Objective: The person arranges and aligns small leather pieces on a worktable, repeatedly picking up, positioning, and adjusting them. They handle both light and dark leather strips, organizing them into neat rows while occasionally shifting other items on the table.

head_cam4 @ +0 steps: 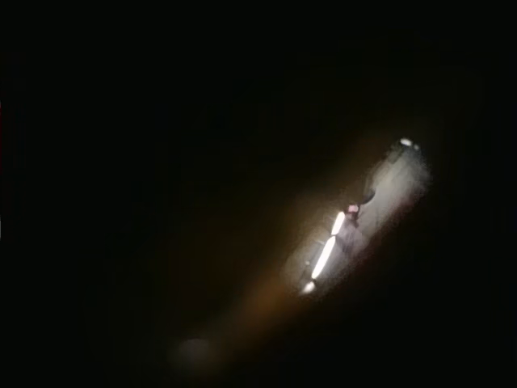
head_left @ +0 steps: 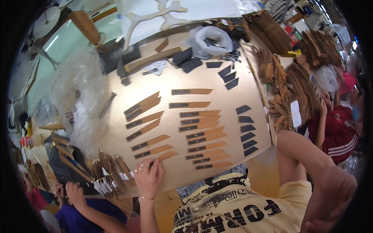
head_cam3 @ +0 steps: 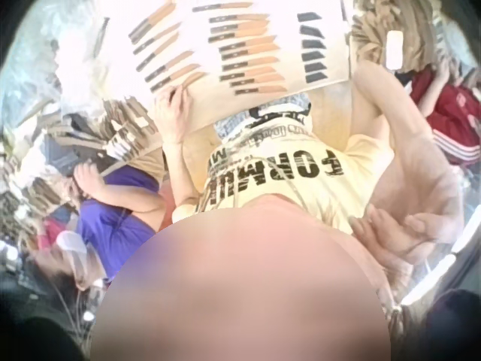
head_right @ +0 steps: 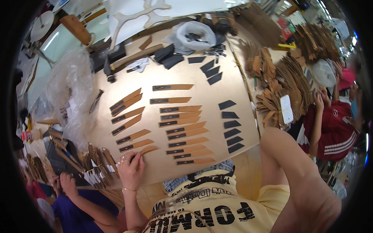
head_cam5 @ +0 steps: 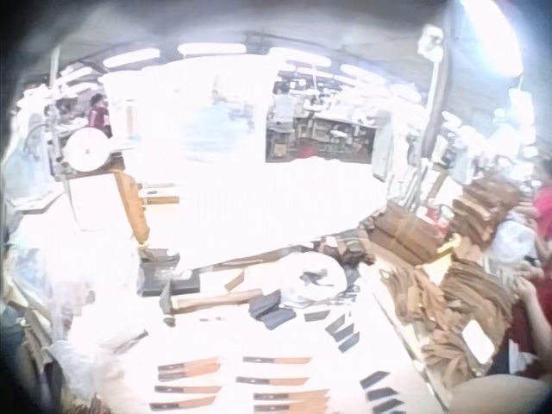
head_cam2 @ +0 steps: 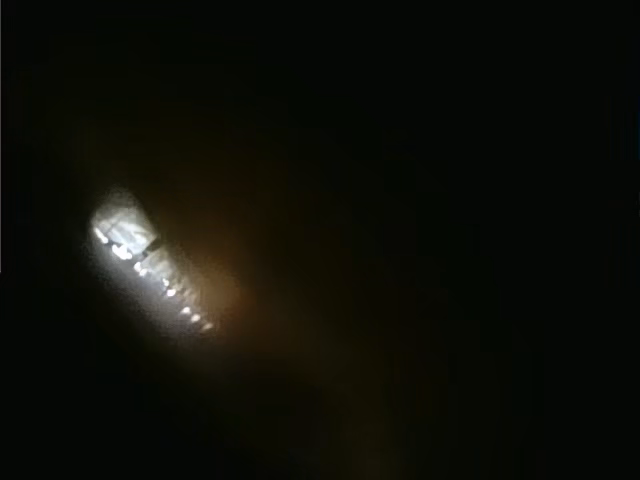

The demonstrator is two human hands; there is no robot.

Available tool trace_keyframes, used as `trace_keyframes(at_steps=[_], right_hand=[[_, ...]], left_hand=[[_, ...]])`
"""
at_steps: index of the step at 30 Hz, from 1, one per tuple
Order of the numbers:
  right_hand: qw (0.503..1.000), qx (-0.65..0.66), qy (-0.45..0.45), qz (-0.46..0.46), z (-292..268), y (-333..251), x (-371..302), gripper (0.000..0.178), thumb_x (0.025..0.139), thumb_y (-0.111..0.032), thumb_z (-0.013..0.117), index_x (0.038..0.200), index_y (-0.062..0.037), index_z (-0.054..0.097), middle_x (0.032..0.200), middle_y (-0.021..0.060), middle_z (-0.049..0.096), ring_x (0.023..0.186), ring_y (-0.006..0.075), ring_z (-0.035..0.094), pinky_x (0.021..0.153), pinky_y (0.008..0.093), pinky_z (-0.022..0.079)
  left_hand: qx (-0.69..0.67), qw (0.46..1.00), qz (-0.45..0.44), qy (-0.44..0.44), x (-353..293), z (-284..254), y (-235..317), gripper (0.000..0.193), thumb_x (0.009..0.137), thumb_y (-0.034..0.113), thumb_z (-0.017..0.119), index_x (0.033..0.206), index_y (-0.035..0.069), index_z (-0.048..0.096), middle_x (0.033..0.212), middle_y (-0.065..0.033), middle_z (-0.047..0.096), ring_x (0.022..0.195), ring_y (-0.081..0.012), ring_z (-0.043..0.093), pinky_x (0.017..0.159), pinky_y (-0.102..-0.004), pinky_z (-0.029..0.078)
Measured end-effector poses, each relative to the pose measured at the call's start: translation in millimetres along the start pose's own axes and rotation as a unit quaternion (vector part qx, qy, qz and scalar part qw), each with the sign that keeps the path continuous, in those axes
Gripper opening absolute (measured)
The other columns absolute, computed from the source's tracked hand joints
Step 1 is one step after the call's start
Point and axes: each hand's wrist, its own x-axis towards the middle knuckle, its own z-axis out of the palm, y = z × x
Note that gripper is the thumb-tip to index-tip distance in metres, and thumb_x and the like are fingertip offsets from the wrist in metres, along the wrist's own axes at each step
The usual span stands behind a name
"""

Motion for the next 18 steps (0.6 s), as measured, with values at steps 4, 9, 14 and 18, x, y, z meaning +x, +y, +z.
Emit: trace_keyframes(at_steps=[4, 9, 14, 18], right_hand=[[0.997, -0.070, 0.035, -0.017, 2, -2, -5, 0.013, 0.092, -0.029, 0.057, 0.083, -0.0203, 0.053, 0.069, -0.0179, 0.054, 0.063, -0.0046, 0.050, 0.077, 0.0228, 0.038], [0.996, -0.067, 0.064, 0.005, -13, -8, -22, 0.020, 0.092, -0.027, 0.055, 0.073, -0.0207, 0.053, 0.066, -0.0171, 0.053, 0.063, -0.0042, 0.050, 0.076, 0.0228, 0.038], [0.986, -0.062, 0.136, 0.074, -53, -46, -62, 0.022, 0.095, -0.029, 0.054, 0.074, -0.0208, 0.054, 0.065, -0.0165, 0.055, 0.064, -0.0034, 0.052, 0.077, 0.0230, 0.038], [0.935, 0.017, 0.336, 0.115, -112, -63, -114, 0.016, 0.080, -0.027, 0.065, 0.091, -0.0161, 0.070, 0.075, -0.0038, 0.067, 0.074, 0.0144, 0.061, 0.075, 0.0194, 0.041]], left_hand=[[-0.087, 0.994, -0.058, 0.031, -3, -1, 1, 0.017, 0.075, 0.003, 0.068, 0.092, 0.004, 0.067, 0.093, -0.0084, 0.065, 0.087, -0.0278, 0.062, 0.081, -0.0380, 0.048], [-0.244, 0.941, -0.225, 0.063, 2, -17, 23, 0.009, 0.085, 0.004, 0.060, 0.093, 0.000, 0.063, 0.083, -0.0102, 0.065, 0.077, -0.0195, 0.063, 0.073, -0.0309, 0.049], [-0.481, 0.849, -0.218, 0.007, 58, -14, 78, 0.015, 0.096, 0.011, 0.052, 0.096, -0.003, 0.057, 0.078, -0.0075, 0.062, 0.068, -0.0124, 0.058, 0.063, -0.0261, 0.048], [-0.579, 0.794, -0.102, -0.155, 117, 1, 123, 0.011, 0.095, 0.005, 0.052, 0.099, -0.003, 0.059, 0.081, -0.0068, 0.065, 0.074, -0.0106, 0.061, 0.069, -0.0259, 0.050]])
